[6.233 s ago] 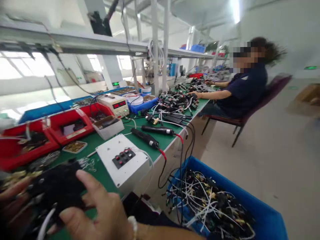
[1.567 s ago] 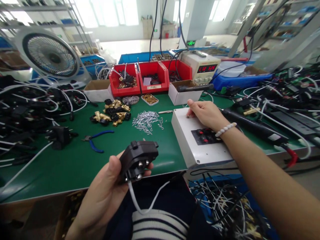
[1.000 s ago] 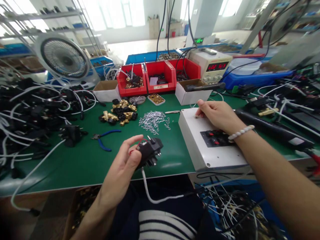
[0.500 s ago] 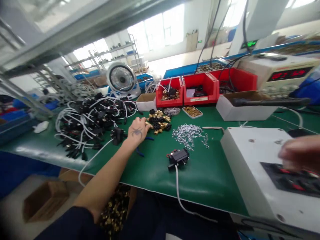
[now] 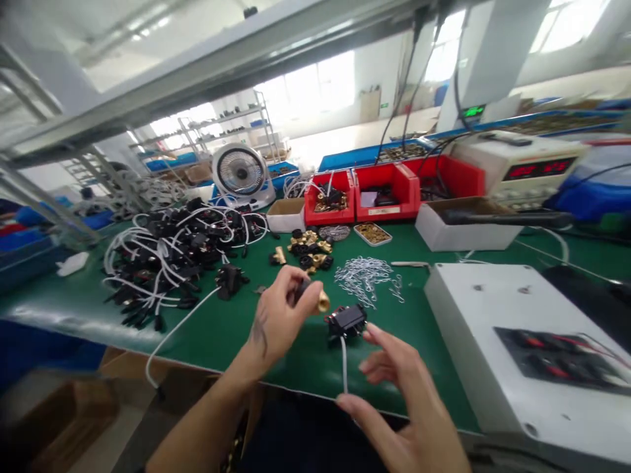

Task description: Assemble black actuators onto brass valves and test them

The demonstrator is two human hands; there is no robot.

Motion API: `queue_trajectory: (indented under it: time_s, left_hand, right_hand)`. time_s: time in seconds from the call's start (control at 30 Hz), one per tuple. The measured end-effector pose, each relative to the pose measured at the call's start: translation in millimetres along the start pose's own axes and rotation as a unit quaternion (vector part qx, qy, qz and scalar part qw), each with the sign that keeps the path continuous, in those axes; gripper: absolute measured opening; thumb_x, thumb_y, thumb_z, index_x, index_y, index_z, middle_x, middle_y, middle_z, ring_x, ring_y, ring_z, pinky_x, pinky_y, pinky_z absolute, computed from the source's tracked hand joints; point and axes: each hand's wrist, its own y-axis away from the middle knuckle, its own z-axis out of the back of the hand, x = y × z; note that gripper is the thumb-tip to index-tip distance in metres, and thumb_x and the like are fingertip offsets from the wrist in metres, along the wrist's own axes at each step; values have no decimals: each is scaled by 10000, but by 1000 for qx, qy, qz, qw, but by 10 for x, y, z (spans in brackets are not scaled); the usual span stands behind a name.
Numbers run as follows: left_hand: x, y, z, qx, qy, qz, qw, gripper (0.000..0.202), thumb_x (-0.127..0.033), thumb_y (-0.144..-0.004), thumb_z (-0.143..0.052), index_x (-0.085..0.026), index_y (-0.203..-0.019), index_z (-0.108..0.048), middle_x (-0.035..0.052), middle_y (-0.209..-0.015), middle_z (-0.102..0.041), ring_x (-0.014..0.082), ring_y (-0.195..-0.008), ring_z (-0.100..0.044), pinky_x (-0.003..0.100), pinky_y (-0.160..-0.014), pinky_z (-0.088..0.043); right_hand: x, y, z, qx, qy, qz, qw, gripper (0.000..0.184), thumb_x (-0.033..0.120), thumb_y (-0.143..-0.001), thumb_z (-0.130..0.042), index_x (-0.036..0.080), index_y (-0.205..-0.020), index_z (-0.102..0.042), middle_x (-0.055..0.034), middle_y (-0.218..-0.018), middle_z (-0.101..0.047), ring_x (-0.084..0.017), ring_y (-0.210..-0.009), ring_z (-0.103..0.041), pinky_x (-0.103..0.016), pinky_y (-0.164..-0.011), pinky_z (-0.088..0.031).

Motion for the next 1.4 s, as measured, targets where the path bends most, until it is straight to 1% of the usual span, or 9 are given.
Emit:
queue_trajectory:
  time_s: [0.2, 0.37, 0.57, 0.87, 1.0, 1.1, 1.2, 1.3, 1.4]
  left_hand:
    - [-388, 662, -164, 78, 220, -17, 972, 354, -523, -823, -705, -226, -972, -584, -31, -735, -608, 125, -621, -549, 233, -593, -438]
    - [-360, 693, -127, 52, 219, -123, 966, 292, -421, -854, -712, -278, -1098, -639, -20, -821, -585, 133, -721, -525, 229, -674, -441]
    - [-368, 724, -89, 34, 220, -142, 965, 269, -350, -861, -718, -266, -1108, -650, -19, -856, -596, 123, -745, -535, 213, -705, -458]
    - [-386, 796, -51, 59, 228, -144, 961, 376, -375, -860, -706, -270, -1203, -596, 17, -999, -597, 169, -898, -570, 266, -798, -466]
    - [-409, 765, -96, 35, 267, -129, 954, 47, -273, -913, -599, -241, -947, -594, -8, -891, -551, 150, -833, -538, 248, -747, -437]
    - [-344, 586, -118, 17, 208, -100, 973, 217, -253, -986, -444, -216, -789, -526, -12, -787, -536, 145, -757, -526, 248, -704, -414]
    - [-237, 366, -157, 5, 30, -40, 999, 272, -356, -1013, -393, -194, -933, -595, 42, -897, -614, 198, -815, -581, 290, -707, -412]
    - [-169, 251, -296, 75, -113, 28, 990, 412, -492, -942, -519, -154, -1160, -611, 118, -1008, -623, 293, -874, -623, 331, -697, -421]
    - [-133, 246, -495, 126, -72, 60, 988, 490, -434, -812, -716, -115, -1173, -624, 154, -1010, -614, 356, -924, -633, 376, -765, -454]
  right_hand:
    - [309, -10, -71, 23, -56, -19, 998, 359, 326, -883, -707, 393, -1231, -648, -8, -1185, -704, -212, -1054, -667, -293, -920, -549]
    - [348, 70, 32, 44, -275, -129, 952, 369, 477, -817, -752, 326, -1149, -697, -25, -1023, -734, -172, -921, -691, -222, -814, -562]
    - [347, 96, 5, 76, -357, -160, 917, 382, 423, -815, -772, 328, -1176, -691, -25, -1052, -722, -153, -996, -671, -203, -871, -531]
    - [425, 77, 49, 75, -297, -144, 941, 378, 386, -835, -765, 336, -1195, -660, -1, -893, -710, -140, -814, -660, -228, -760, -536]
    - [442, 88, 37, 90, -280, -150, 944, 346, 298, -839, -772, 380, -1163, -683, 12, -1032, -723, -133, -904, -679, -220, -818, -538]
    - [391, 101, 32, 98, -311, -144, 934, 345, 314, -838, -773, 386, -1164, -685, 17, -1204, -697, -119, -941, -680, -206, -857, -531]
    - [343, 98, 58, 97, -359, -134, 918, 356, 327, -867, -742, 389, -1206, -650, 9, -1306, -662, -104, -898, -695, -223, -873, -541]
    - [348, 88, 94, 90, -372, -129, 915, 358, 314, -860, -750, 386, -1197, -652, -6, -1315, -662, -122, -900, -704, -268, -889, -555]
    - [385, 85, 112, 91, -370, -129, 916, 354, 305, -855, -756, 393, -1185, -663, -6, -1339, -646, -124, -900, -700, -271, -875, -562]
